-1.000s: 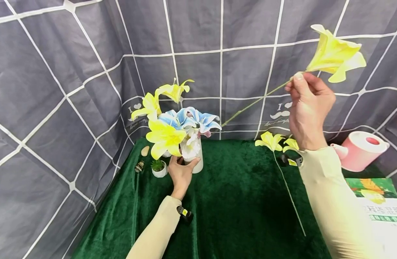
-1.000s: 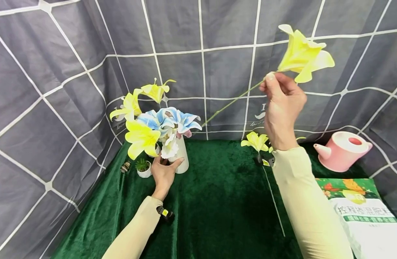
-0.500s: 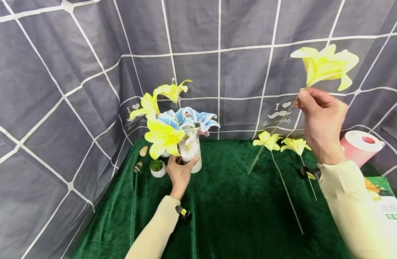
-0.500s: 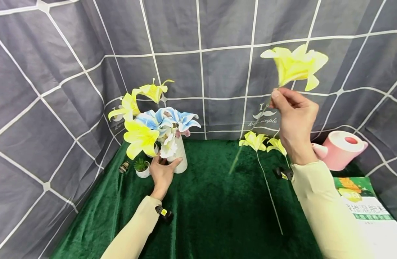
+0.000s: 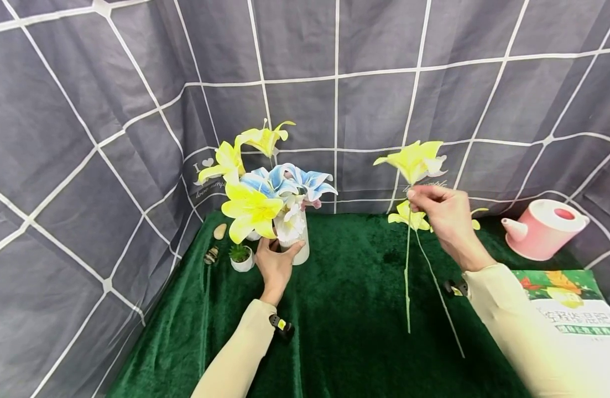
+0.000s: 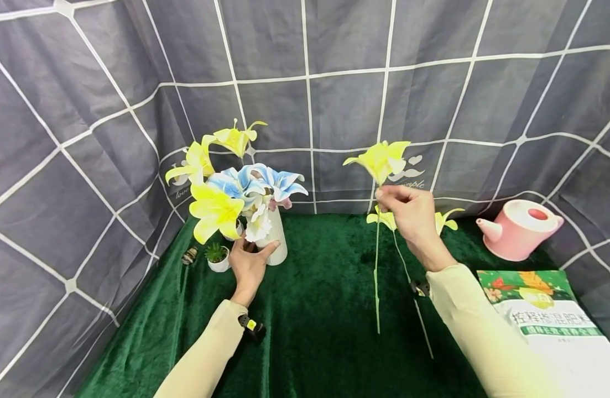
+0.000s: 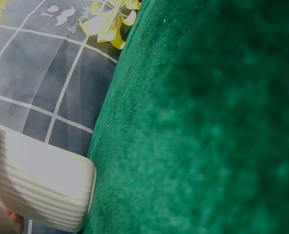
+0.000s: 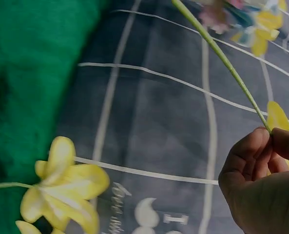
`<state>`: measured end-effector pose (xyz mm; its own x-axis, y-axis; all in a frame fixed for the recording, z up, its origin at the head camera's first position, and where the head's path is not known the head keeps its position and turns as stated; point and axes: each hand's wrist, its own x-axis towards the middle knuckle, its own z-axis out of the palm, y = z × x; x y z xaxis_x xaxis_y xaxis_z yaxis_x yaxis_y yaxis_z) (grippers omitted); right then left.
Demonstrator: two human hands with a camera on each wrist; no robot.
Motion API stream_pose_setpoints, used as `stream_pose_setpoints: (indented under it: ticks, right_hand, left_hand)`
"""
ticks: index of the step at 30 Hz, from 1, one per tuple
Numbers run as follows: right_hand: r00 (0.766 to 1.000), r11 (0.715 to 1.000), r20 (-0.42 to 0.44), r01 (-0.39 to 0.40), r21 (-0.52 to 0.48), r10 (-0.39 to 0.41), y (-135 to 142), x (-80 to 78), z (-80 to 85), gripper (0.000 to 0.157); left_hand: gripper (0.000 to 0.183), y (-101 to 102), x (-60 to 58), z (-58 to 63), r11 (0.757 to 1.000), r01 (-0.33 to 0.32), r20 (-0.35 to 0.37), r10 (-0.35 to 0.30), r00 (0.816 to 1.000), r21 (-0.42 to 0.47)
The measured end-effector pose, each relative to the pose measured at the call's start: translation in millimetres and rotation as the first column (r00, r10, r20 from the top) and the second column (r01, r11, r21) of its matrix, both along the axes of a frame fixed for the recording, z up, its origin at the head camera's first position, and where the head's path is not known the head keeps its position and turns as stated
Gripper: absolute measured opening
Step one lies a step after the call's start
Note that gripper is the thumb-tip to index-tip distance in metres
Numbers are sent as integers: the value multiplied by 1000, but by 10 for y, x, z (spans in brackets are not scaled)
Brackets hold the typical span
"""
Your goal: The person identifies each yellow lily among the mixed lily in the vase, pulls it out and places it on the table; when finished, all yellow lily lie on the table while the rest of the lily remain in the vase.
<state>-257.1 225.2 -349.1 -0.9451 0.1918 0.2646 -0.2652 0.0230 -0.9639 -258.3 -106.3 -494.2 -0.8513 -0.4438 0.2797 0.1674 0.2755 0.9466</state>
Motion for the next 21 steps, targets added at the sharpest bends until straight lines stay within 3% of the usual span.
stream_pose_setpoints:
  ticks: [5, 13, 21]
  right_hand:
    - [996, 990, 89, -41, 133, 29, -27, -91, -288, 9]
    - [979, 943, 201, -46, 331, -23, -84, -257, -697, 26]
    - [949, 928, 309, -62, 366, -59, -134, -384, -952, 25]
  left_hand:
    - [69, -1, 2, -2, 1000, 4, -3, -4, 1000, 0]
    - [69, -4, -1, -15, 1000, 8, -7, -8, 1000, 13]
    - [72, 2, -8, -13, 1000, 5, -8, -5, 1000, 16]
